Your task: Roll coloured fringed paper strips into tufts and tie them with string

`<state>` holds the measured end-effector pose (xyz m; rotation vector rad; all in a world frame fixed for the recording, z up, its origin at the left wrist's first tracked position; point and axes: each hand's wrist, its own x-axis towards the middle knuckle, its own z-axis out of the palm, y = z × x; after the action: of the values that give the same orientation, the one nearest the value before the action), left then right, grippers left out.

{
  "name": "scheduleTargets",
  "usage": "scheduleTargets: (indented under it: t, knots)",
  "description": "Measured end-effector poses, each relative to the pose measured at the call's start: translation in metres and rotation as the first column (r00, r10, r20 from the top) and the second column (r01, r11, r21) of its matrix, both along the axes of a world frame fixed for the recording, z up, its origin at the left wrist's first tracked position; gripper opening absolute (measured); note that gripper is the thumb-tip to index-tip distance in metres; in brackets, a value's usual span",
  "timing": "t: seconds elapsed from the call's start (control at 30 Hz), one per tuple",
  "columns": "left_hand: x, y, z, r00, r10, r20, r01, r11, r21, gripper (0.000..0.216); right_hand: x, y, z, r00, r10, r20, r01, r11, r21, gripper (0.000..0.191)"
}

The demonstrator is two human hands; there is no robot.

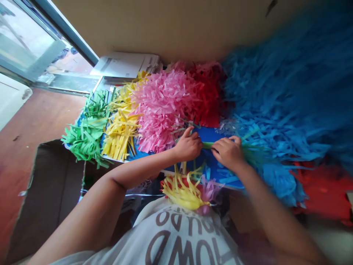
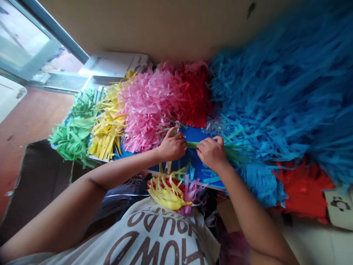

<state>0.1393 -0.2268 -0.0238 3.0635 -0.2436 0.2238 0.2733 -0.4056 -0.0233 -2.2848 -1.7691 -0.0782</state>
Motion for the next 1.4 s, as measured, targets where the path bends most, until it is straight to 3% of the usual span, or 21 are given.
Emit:
scheduleTargets:
  t: [0.13,0.23,0.33,0.43,0.63,0.87,1.03,1.4]
  knots:
    - [0.003,0.004,0.004,1.0,-0.028,-0.014,0.028,0.999,0.032,0.021,0.0,0.01,0.006,0.987,0.12,0.106,-0.106,0.985,-0.134,0.018]
    - [0.007,0.005,0.007,1.0,-0.015,-0.011,0.016,0.997,0.079,0.02,0.006,0.02,0.008,0.977,0.185,0.106,-0.166,0.972,-0.164,0.022]
    - [0.009,0.004,0.005,1.0,-0.014,0.016,0.012,0.994,0.11,0.021,0.009,0.027,0.01,0.992,0.11,0.059,-0.101,0.986,-0.131,0.016]
    - [0.005,0.004,-0.001,0.997,0.014,0.071,-0.021,0.995,0.098,0.023,-0.003,0.029,0.012,0.993,0.012,0.113,-0.007,0.999,-0.049,0.009]
    - [-0.017,0.006,-0.01,0.978,0.095,0.185,-0.1,0.995,0.015,0.018,-0.024,0.013,-0.003,0.973,0.027,0.229,-0.047,0.996,0.08,0.023]
    - [-0.029,0.015,-0.017,0.981,0.164,0.106,-0.151,0.981,-0.12,0.021,0.004,-0.019,-0.028,0.998,-0.03,-0.046,0.038,0.981,0.19,0.017]
    - [-0.03,0.019,-0.016,0.951,0.306,-0.051,-0.308,0.906,-0.29,0.018,0.015,-0.016,-0.035,0.968,-0.085,-0.235,0.121,0.982,0.146,0.021]
    - [-0.021,0.017,-0.008,0.915,0.36,-0.184,-0.403,0.854,-0.331,0.027,0.011,-0.009,-0.027,0.939,-0.21,-0.273,0.232,0.971,0.052,0.021]
